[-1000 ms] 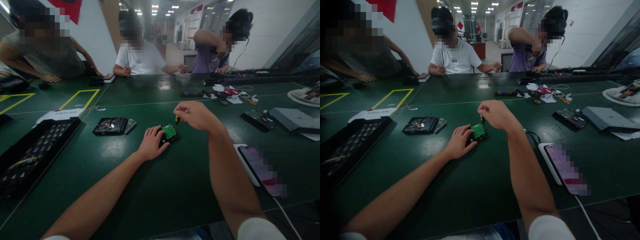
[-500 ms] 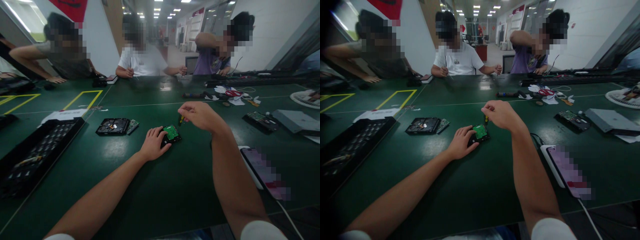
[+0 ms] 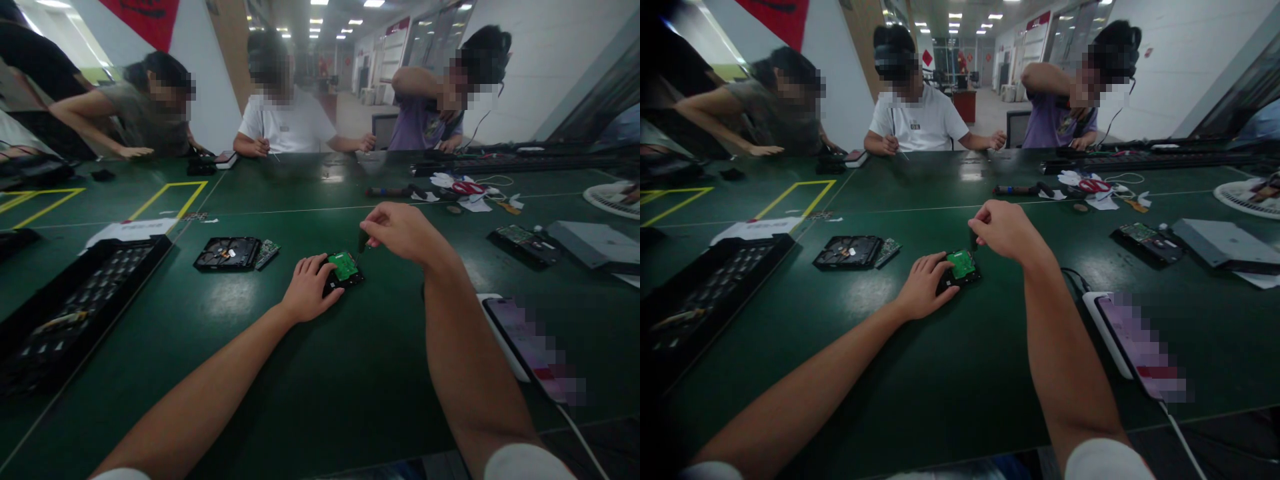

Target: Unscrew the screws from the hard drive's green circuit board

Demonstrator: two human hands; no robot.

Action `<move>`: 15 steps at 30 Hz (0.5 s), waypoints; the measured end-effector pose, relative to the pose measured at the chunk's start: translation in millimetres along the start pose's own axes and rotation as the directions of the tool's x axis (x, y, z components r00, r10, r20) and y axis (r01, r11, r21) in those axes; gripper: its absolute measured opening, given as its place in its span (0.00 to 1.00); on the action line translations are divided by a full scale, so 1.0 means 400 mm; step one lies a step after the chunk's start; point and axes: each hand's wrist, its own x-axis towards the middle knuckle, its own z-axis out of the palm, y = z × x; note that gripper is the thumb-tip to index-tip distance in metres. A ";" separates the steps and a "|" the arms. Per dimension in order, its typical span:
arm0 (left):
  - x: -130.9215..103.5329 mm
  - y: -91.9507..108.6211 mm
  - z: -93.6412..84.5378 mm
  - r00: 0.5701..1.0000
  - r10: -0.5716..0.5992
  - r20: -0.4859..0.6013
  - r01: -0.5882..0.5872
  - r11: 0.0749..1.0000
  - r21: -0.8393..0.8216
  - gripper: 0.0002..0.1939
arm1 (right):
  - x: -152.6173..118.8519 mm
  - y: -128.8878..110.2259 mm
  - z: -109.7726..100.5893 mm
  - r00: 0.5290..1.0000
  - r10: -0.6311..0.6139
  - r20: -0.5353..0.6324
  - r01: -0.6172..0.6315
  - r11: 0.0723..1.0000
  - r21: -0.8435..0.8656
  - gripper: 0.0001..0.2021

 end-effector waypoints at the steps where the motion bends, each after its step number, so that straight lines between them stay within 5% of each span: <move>1: 0.000 0.001 -0.001 1.000 0.000 0.001 0.000 1.000 0.005 0.29 | -0.001 0.000 0.000 1.000 -0.006 0.007 0.006 1.000 0.013 0.08; 15: 0.001 0.000 0.002 1.000 0.003 -0.012 -0.003 1.000 -0.009 0.28 | 0.014 0.025 0.013 0.998 -0.066 0.020 0.065 0.996 0.055 0.09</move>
